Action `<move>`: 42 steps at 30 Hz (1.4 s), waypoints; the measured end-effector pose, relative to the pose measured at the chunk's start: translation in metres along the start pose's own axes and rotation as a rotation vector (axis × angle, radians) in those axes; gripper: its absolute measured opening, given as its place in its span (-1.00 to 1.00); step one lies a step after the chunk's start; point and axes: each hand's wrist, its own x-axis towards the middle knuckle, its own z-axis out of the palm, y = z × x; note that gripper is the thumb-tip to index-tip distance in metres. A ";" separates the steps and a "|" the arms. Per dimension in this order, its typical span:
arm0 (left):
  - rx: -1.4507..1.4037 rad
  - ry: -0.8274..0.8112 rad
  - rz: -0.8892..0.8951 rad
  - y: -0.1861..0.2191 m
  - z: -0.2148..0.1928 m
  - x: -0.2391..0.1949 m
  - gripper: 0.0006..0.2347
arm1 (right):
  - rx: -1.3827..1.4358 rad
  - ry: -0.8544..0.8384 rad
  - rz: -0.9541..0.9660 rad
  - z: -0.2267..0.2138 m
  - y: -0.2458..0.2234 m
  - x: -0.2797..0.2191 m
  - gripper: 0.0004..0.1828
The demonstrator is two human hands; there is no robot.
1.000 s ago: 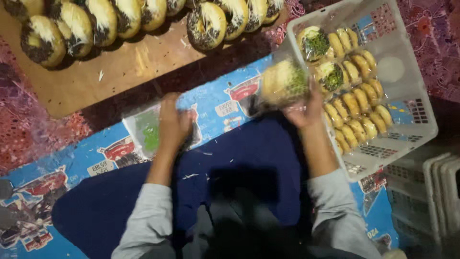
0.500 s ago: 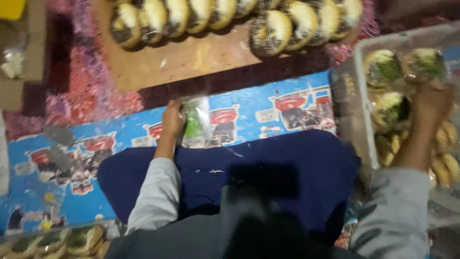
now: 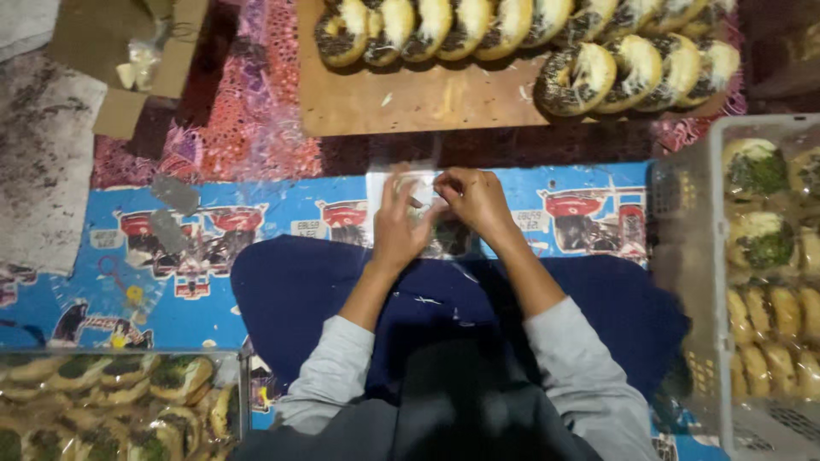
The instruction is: The person grates white topping onto rows of donuts using a handheld grater, then individually places donuts into clear plastic bags and seals them. The donuts are arranged on a wooden board and in trays, and the person works while sitting on the floor.
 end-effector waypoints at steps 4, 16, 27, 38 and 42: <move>-0.411 0.129 -0.365 0.002 -0.012 0.024 -0.58 | -0.033 0.207 -0.426 -0.012 -0.032 -0.016 -0.84; -0.419 0.045 0.140 0.060 0.001 0.009 -0.79 | -0.227 0.347 -0.382 -0.027 -0.032 -0.061 -0.53; -1.737 0.012 -0.567 0.017 0.071 0.073 -0.72 | -0.048 -0.040 -0.422 -0.099 -0.024 -0.049 -0.81; -2.079 0.117 -0.813 0.018 0.040 0.107 -0.62 | -0.830 0.247 -0.207 -0.215 0.064 0.064 0.09; -2.248 0.275 -0.863 -0.002 0.044 0.102 -0.51 | -0.450 0.316 -0.084 -0.182 0.037 0.007 -0.07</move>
